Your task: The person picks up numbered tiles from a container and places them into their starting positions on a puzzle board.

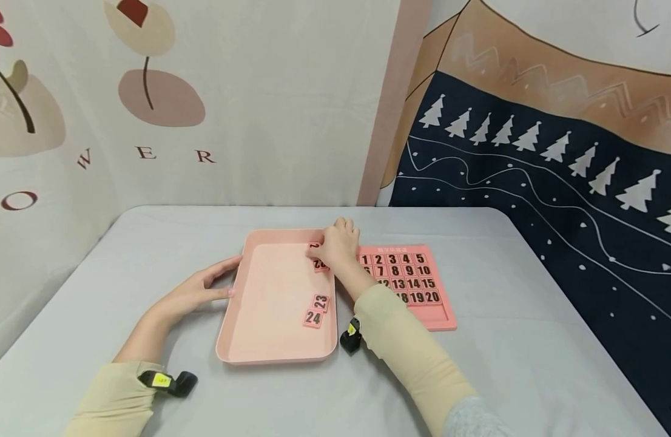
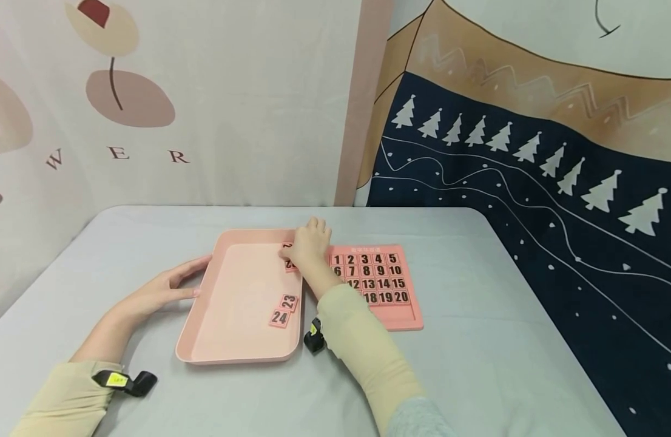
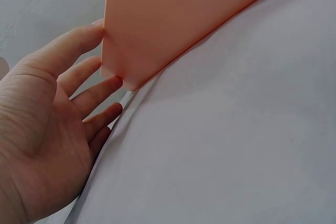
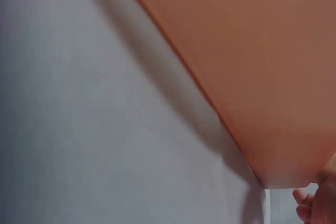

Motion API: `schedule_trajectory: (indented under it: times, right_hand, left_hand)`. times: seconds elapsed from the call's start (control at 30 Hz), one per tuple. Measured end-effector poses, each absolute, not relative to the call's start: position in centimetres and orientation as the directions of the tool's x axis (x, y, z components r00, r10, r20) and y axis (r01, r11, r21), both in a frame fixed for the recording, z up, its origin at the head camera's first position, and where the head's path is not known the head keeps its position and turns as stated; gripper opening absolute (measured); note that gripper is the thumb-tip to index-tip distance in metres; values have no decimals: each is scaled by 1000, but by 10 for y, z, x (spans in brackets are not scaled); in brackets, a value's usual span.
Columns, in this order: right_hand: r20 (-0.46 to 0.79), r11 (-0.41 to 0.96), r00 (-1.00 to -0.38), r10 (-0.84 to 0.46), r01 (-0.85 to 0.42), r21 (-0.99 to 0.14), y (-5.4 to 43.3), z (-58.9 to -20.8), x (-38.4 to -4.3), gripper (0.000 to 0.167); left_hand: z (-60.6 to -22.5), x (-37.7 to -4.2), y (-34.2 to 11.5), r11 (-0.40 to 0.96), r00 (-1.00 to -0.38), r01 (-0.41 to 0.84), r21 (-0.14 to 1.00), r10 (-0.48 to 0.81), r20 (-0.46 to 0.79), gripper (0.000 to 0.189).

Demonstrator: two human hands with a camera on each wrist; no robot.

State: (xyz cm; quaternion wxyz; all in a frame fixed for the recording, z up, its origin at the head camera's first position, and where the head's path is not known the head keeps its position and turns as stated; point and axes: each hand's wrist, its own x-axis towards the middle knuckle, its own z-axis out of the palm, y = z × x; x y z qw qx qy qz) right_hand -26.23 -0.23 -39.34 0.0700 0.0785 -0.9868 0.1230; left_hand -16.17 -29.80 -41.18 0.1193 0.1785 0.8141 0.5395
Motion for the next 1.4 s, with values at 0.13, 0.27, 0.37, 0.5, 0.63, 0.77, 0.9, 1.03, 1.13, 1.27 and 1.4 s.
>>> schedule_trajectory:
  times: [0.13, 0.27, 0.37, 0.5, 0.63, 0.77, 0.9, 1.03, 1.13, 1.27, 1.4]
  right_hand:
    - [134, 931, -982, -135, -172, -322, -1, -394, -261, 36]
    - [114, 908, -984, -138, -171, -382, 0, -395, -261, 35]
    - [106, 903, -985, -139, -170, -394, 1, -394, -262, 34]
    - [99, 905, -986, -131, -160, -394, 1, -394, -261, 32]
    - [89, 908, -987, -131, -155, -390, 1, -394, -261, 28]
    - [85, 911, -985, -152, -173, -374, 2, -396, -261, 30]
    - [98, 904, -979, -178, -202, -376, 3, -397, -260, 33]
    - [128, 894, -973, -194, -229, -385, 5, -395, -258, 34]
    - [147, 887, -967, -207, -249, -390, 5, -392, -257, 38]
    - [155, 868, -959, -239, -282, -410, 8, -386, -254, 39]
    - [159, 858, -952, -262, -306, -413, 13, -380, -252, 39]
  left_hand:
    - [-411, -161, -299, 363, -912, 156, 919, 411, -7, 69]
    - [-411, -161, -300, 357, -910, 164, 920, 414, 2, 68]
    - [-412, -161, -300, 353, -910, 165, 921, 415, 3, 68]
    - [-413, -161, -300, 354, -911, 162, 921, 413, 2, 68]
    - [-414, -161, -299, 347, -909, 166, 923, 418, 7, 68]
    - [-414, -160, -298, 341, -908, 160, 926, 420, 2, 69]
    - [-414, -160, -298, 340, -908, 158, 927, 419, 1, 69]
    - [-415, -160, -298, 341, -908, 163, 926, 420, 5, 69]
    - [-415, -161, -298, 346, -908, 162, 924, 419, 2, 69]
    - [-415, -162, -299, 348, -909, 170, 922, 417, 10, 69]
    - [-415, -163, -299, 348, -905, 184, 919, 425, 21, 68]
